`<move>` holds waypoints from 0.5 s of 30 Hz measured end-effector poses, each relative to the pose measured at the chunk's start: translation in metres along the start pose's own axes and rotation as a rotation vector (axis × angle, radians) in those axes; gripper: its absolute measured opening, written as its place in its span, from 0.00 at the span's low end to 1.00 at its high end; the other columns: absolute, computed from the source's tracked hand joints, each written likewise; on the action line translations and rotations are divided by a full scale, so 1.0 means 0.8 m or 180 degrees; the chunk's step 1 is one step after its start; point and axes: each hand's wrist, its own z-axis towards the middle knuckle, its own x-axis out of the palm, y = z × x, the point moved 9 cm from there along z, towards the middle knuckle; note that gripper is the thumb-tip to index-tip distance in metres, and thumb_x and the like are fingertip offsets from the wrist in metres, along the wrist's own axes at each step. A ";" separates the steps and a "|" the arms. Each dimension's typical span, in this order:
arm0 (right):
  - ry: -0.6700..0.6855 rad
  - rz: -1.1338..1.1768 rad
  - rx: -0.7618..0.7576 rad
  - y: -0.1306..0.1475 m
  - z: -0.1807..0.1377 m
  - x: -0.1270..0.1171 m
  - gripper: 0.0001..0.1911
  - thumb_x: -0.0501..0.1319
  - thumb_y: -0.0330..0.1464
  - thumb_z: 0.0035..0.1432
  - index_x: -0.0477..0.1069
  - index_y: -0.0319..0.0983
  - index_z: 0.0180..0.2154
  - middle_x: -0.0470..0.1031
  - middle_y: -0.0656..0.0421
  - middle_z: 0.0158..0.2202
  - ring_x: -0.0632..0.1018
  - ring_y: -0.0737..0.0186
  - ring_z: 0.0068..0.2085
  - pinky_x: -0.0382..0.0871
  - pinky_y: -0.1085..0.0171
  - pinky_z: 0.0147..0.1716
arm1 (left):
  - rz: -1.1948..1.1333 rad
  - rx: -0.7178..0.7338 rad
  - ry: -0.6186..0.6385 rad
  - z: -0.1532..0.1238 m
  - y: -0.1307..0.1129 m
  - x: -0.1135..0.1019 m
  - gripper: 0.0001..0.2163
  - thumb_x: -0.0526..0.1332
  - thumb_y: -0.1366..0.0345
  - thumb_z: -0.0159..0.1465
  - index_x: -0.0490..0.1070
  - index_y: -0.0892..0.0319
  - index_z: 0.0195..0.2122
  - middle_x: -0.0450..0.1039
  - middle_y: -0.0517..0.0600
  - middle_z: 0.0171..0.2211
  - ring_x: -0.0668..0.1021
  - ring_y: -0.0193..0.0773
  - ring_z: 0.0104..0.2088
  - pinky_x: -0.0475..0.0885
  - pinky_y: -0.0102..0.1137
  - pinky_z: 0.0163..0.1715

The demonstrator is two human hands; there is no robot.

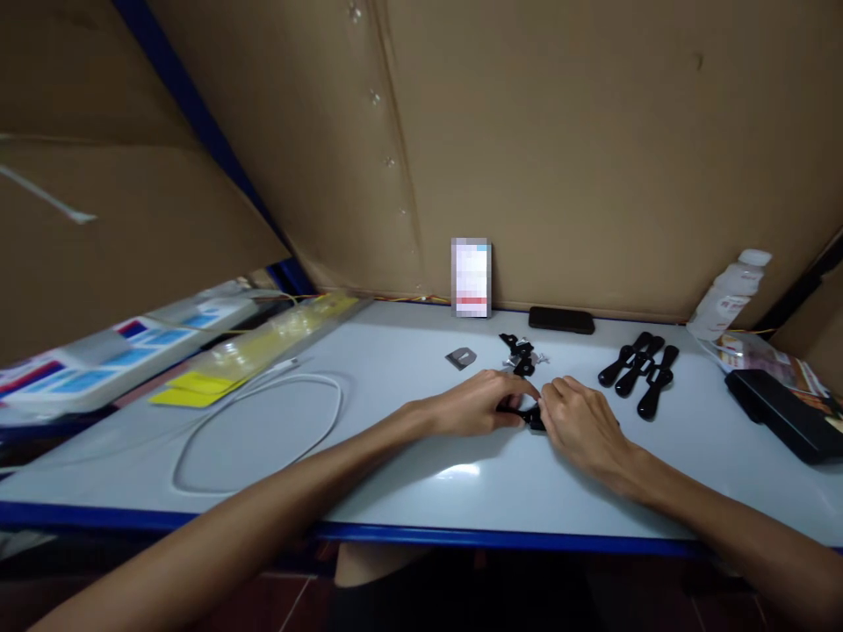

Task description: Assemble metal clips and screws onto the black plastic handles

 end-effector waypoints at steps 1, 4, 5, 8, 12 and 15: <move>-0.0008 0.0033 0.0041 -0.002 0.000 -0.002 0.14 0.51 0.25 0.69 0.76 0.35 0.40 0.80 0.50 0.38 0.77 0.55 0.39 0.62 0.60 0.33 | -0.0025 -0.0023 0.0007 0.000 0.001 0.000 0.13 0.65 0.71 0.62 0.75 0.59 0.49 0.72 0.46 0.33 0.71 0.36 0.31 0.64 0.30 0.32; -0.0015 0.0267 0.0138 -0.013 0.000 -0.006 0.12 0.54 0.29 0.69 0.77 0.37 0.37 0.80 0.55 0.35 0.77 0.60 0.33 0.58 0.62 0.30 | -0.0056 -0.0005 0.0026 0.000 0.000 0.000 0.12 0.65 0.71 0.62 0.75 0.59 0.47 0.71 0.46 0.31 0.71 0.35 0.30 0.64 0.30 0.32; -0.0055 0.0358 0.0170 -0.020 0.000 -0.009 0.13 0.55 0.32 0.69 0.76 0.38 0.35 0.80 0.56 0.33 0.76 0.61 0.31 0.57 0.62 0.29 | -0.0039 0.0005 0.0040 0.000 -0.001 0.000 0.11 0.65 0.71 0.62 0.75 0.60 0.45 0.71 0.46 0.32 0.71 0.35 0.31 0.64 0.30 0.32; -0.0346 0.0512 0.0296 -0.046 0.001 -0.018 0.17 0.56 0.37 0.70 0.75 0.39 0.30 0.79 0.58 0.30 0.76 0.61 0.29 0.56 0.62 0.29 | -0.0037 -0.0087 0.0171 0.000 -0.001 0.001 0.13 0.66 0.72 0.61 0.75 0.60 0.47 0.71 0.46 0.33 0.71 0.35 0.31 0.64 0.30 0.32; -0.0800 0.0542 0.0406 -0.077 0.002 -0.026 0.22 0.52 0.38 0.72 0.72 0.40 0.27 0.77 0.57 0.28 0.75 0.61 0.28 0.54 0.62 0.29 | -0.0163 -0.0238 0.0402 -0.002 0.002 0.001 0.16 0.68 0.73 0.61 0.73 0.60 0.50 0.69 0.45 0.32 0.71 0.35 0.31 0.64 0.29 0.31; -0.0946 0.0555 0.0394 -0.087 0.002 -0.026 0.24 0.51 0.40 0.72 0.70 0.40 0.24 0.76 0.58 0.26 0.74 0.61 0.26 0.52 0.62 0.28 | -0.0145 -0.0237 0.0388 -0.004 0.004 -0.003 0.11 0.68 0.71 0.62 0.74 0.60 0.45 0.69 0.46 0.34 0.72 0.36 0.32 0.66 0.29 0.33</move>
